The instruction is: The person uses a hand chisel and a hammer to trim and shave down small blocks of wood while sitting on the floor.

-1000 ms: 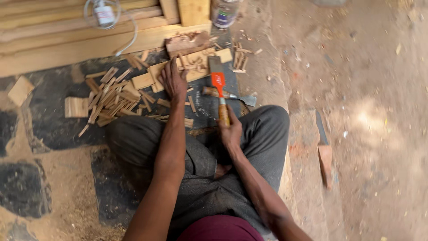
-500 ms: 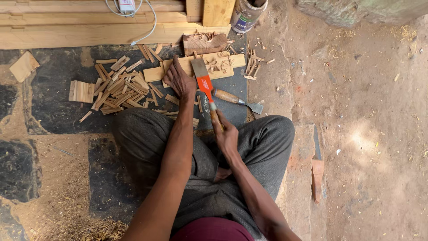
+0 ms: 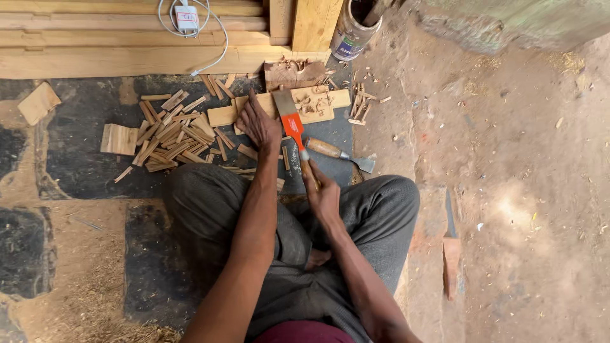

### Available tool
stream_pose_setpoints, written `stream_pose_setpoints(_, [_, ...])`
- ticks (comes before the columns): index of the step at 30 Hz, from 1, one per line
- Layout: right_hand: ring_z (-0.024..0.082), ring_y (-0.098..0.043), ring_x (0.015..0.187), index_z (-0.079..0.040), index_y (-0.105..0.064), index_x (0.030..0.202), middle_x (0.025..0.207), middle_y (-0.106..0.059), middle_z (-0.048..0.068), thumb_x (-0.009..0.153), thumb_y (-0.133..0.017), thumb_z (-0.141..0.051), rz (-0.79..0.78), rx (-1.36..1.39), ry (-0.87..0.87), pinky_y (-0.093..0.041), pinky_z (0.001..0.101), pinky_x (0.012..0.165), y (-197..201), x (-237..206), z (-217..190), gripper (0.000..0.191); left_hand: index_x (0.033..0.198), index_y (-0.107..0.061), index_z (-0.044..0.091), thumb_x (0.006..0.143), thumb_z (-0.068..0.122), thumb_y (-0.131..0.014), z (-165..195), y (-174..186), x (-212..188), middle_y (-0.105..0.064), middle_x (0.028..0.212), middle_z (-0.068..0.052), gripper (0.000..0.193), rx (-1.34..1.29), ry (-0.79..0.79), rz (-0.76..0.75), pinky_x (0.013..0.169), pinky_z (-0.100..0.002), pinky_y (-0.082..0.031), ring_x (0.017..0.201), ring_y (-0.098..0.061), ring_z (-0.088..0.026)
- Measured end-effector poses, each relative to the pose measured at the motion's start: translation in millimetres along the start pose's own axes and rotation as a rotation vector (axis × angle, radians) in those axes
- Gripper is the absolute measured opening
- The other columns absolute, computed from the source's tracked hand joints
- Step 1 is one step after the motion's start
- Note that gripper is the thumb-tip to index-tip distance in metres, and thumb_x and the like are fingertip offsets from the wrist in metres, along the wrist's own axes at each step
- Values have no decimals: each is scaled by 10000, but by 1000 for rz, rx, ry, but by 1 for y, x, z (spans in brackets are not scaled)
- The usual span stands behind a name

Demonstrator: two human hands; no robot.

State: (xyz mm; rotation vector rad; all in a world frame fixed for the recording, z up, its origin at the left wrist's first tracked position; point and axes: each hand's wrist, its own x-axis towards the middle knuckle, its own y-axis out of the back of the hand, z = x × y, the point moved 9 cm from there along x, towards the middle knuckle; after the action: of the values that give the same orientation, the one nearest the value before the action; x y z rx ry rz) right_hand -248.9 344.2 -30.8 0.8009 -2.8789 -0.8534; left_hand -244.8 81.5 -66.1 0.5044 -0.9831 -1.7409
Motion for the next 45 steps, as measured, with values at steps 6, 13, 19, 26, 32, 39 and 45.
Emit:
stream_pose_setpoints(6, [176, -746, 962, -83, -657, 1375, 1077, -768, 226, 971, -672, -249, -46, -59, -142, -574, 346, 808, 0, -25, 23, 437, 1618, -211, 96, 745, 144, -885, 2, 2, -1, -510, 1418, -138, 1105, 60, -77, 79, 1091, -540, -232, 1340, -426, -331])
stream_pose_setpoints(13, [213, -739, 1050, -51, -647, 1373, 1203, -741, 196, 976, -668, -207, -20, 32, -7, -564, 354, 883, -1, -23, 19, 427, 1600, -212, 74, 710, 136, -877, 1, -2, 1, -499, 1425, -146, 1113, 8, -31, -5, 1090, -539, -233, 1302, -442, -308])
stream_pose_setpoints(19, [142, -732, 927, -76, -650, 1386, 1060, -749, 248, 991, -666, -251, -76, -70, -123, -569, 327, 814, -7, -10, 24, 432, 1617, -232, 97, 730, 63, -825, 5, 6, -3, -527, 1400, -135, 1067, 94, -51, 38, 1095, -528, -252, 1293, -464, -339])
stream_pose_setpoints(26, [131, -710, 992, -53, -645, 1369, 1108, -741, 245, 965, -673, -242, 10, 6, -12, -561, 334, 825, -5, -11, 19, 446, 1604, -240, 86, 799, 108, -819, 9, 9, -1, -536, 1347, -166, 992, 1, -95, 81, 1082, -567, -246, 1294, -463, -367])
stream_pose_setpoints(32, [207, -756, 1048, -61, -640, 1368, 1140, -736, 248, 987, -653, -240, -37, 17, 6, -573, 347, 831, -12, 5, 11, 421, 1620, -248, 97, 831, 45, -770, 13, 15, -9, -531, 1381, -157, 948, 98, -136, 148, 1106, -569, -239, 1291, -463, -359])
stream_pose_setpoints(39, [225, -742, 1062, -39, -650, 1353, 1138, -732, 258, 960, -677, -234, -8, -4, 21, -561, 349, 869, -18, -1, 21, 439, 1611, -250, 78, 793, 10, -746, 8, 5, 1, -539, 1383, -145, 960, 69, -64, 38, 1098, -547, -241, 1285, -473, -344])
stream_pose_setpoints(45, [175, -621, 661, -73, -592, 1471, 865, -683, 115, 1016, -657, -225, -38, 461, -140, -503, 329, 572, -26, 9, 35, 484, 1594, -261, 87, 823, 266, -847, 11, 11, -3, -535, 1370, -122, 985, 36, -77, 28, 1088, -527, -264, 1260, -480, -315])
